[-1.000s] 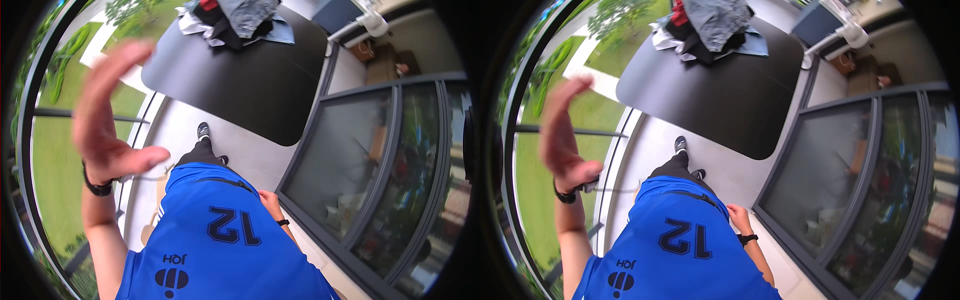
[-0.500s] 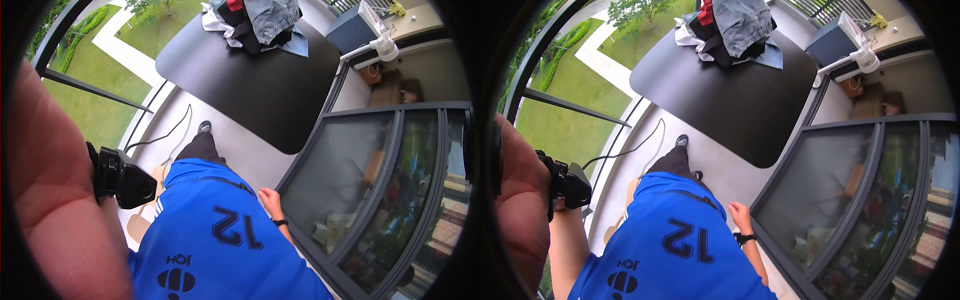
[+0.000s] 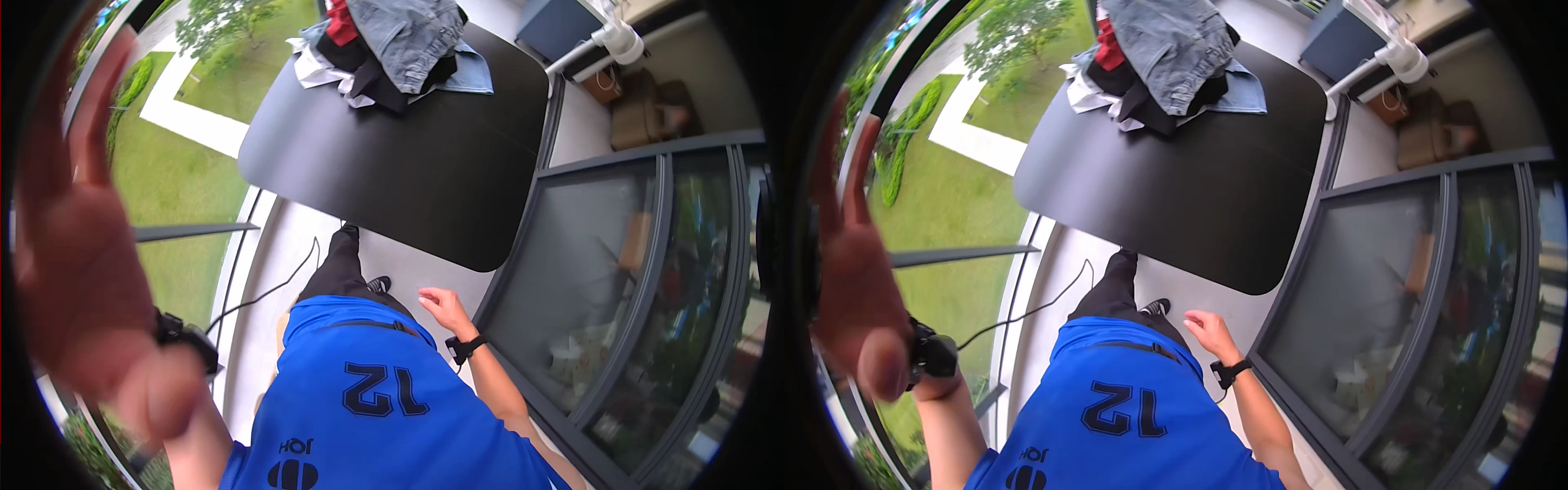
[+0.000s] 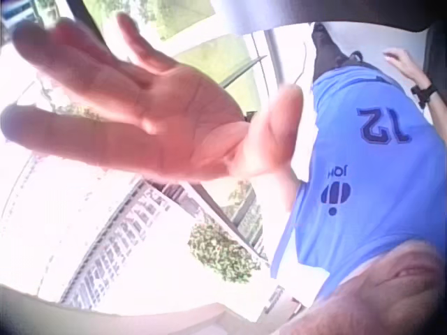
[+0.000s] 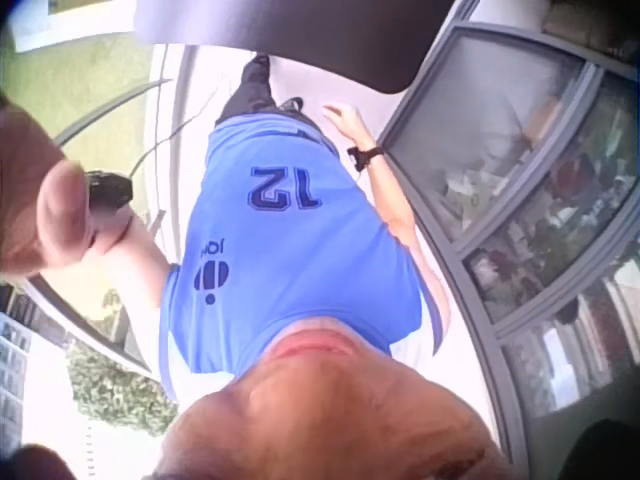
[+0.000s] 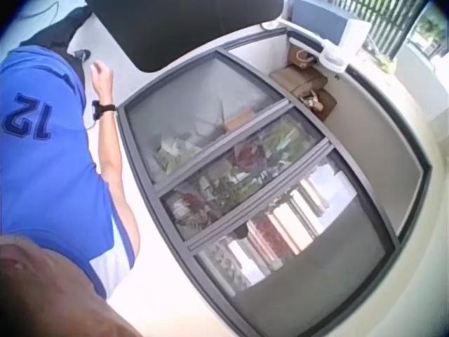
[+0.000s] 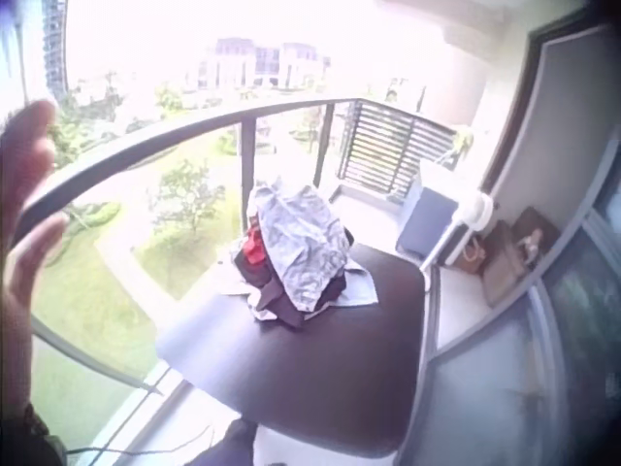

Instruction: Folding various items of clothing on a balcony table.

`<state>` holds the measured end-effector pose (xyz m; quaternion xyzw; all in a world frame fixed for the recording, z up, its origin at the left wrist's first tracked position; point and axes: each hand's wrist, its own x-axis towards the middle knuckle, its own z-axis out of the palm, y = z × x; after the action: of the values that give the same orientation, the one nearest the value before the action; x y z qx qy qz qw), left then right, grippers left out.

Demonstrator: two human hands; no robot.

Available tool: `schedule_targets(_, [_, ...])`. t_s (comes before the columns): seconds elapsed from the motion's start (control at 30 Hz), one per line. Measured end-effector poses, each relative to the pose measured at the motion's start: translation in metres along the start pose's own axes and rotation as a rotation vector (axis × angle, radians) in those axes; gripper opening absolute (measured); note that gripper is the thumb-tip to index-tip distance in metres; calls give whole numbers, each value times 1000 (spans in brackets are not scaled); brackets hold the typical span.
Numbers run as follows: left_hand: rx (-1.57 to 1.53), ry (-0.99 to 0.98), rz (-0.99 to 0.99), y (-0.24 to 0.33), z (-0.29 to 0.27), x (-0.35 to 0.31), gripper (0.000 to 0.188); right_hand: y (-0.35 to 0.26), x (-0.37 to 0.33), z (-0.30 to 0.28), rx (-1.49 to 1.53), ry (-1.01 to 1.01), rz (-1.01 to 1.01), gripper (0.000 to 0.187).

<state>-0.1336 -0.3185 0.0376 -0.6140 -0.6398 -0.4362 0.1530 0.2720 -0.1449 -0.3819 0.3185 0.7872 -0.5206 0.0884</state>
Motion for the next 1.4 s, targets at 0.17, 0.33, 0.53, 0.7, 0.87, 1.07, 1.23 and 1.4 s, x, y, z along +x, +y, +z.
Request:
schedule_targets(0.17, [-441,-204,-747,-121,110,-70,83,-74,106,-53,559,-50,117,40])
schedule_targets(0.33, [-291,-697,-978,-212,168,-139,66,-148,240,-134,912,102,113,46])
schedule_targets(0.53, [-124,-1094,-705,-242,161,-163,56,-177,406,-202,1083,419,20,46])
schedule_targets(0.7, [-109,-991,-788,-245,153,-165,53,-212,490,-241,1225,508,31,71])
schedule_targets(0.87, [-106,-927,-847,-243,149,-168,53,-222,522,-254,1407,352,-102,30])
schedule_targets(1.07, [-78,-927,-704,-226,159,-177,53,-293,464,-313,1107,803,-279,22])
schedule_targets(1.23, [-43,-839,-668,-188,150,-187,52,-407,189,-396,760,1153,-881,25])
schedule_targets(1.4, [-52,-743,-620,-134,149,-177,51,-404,-41,-386,63,1479,-1447,39])
